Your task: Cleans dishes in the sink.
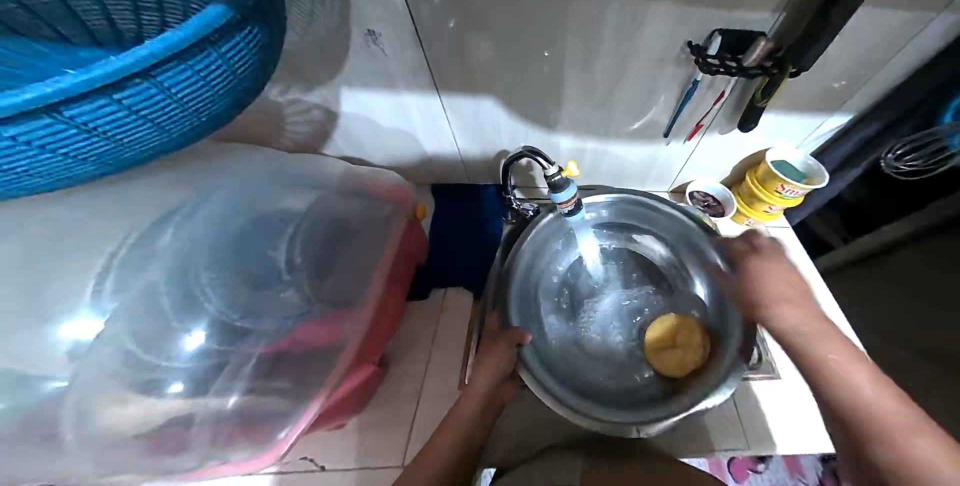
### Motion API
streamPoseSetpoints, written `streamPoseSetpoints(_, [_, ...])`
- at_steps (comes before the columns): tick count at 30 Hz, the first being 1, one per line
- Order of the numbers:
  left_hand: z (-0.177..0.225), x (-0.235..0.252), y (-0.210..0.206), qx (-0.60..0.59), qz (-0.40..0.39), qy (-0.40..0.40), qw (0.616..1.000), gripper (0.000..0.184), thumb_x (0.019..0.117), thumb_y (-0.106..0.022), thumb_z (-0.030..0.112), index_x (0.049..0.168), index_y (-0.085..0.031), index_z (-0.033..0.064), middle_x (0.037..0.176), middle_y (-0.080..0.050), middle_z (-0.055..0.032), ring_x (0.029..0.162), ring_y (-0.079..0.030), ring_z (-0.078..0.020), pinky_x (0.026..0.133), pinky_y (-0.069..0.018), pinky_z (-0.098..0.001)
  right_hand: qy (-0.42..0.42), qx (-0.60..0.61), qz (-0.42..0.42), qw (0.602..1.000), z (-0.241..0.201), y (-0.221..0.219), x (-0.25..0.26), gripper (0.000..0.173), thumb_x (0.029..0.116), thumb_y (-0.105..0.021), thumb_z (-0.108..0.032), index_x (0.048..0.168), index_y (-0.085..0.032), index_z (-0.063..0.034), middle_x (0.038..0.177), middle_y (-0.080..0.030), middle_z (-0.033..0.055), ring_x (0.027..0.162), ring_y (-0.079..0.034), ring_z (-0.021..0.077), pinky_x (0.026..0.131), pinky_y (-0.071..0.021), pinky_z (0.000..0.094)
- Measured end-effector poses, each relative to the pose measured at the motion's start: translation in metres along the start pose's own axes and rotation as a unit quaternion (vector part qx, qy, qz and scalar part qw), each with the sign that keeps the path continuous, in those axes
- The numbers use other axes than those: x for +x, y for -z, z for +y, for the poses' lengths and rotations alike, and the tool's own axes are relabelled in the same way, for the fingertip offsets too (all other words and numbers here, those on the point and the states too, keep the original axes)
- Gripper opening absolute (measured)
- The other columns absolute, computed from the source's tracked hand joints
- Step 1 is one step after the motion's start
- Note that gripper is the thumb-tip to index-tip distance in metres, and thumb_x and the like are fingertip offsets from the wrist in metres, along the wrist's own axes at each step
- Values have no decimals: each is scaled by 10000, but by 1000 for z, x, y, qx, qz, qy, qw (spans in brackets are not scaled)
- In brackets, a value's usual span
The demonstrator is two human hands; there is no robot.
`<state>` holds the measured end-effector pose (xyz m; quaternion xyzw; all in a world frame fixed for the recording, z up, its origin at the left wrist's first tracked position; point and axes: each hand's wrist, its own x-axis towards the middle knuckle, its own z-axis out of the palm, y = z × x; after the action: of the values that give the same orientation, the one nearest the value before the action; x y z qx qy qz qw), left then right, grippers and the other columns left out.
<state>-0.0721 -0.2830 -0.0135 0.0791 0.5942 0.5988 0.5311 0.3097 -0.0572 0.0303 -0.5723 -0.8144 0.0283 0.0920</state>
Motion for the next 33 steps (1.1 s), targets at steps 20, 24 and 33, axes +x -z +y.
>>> streamPoseSetpoints(20, [-51, 116, -31, 53, -44, 104, 992, 577, 1054, -386, 601, 1467, -475, 209, 1286, -656, -136, 1131, -660, -322, 879, -567, -590, -278, 641, -36, 714, -87, 34, -80, 736, 846, -644, -14, 1479, -334, -223, 1032, -670, 180, 727, -716, 378, 507, -592, 605])
streamPoseSetpoints(24, [-50, 125, -43, 180, -77, 116, 974, 591, 1063, -370, 594, 1533, -383, 236, 1321, -631, -166, 1106, -670, -344, 839, -586, -567, -250, 567, -43, 784, -105, 52, -63, 946, 827, -662, -5, 1586, -189, -315, 1149, -668, 134, 816, -733, 339, 521, -610, 576])
streamPoseSetpoints(33, [-40, 148, -88, 331, -155, 126, 922, 540, 1071, -397, 509, 1475, -484, 162, 1316, -604, -180, 1093, -640, -316, 869, -558, -508, -56, 235, -32, 970, -153, 84, -41, 1018, 863, -676, -215, 1593, -59, -569, 1685, -193, 158, 1107, -658, 378, 727, -591, 593])
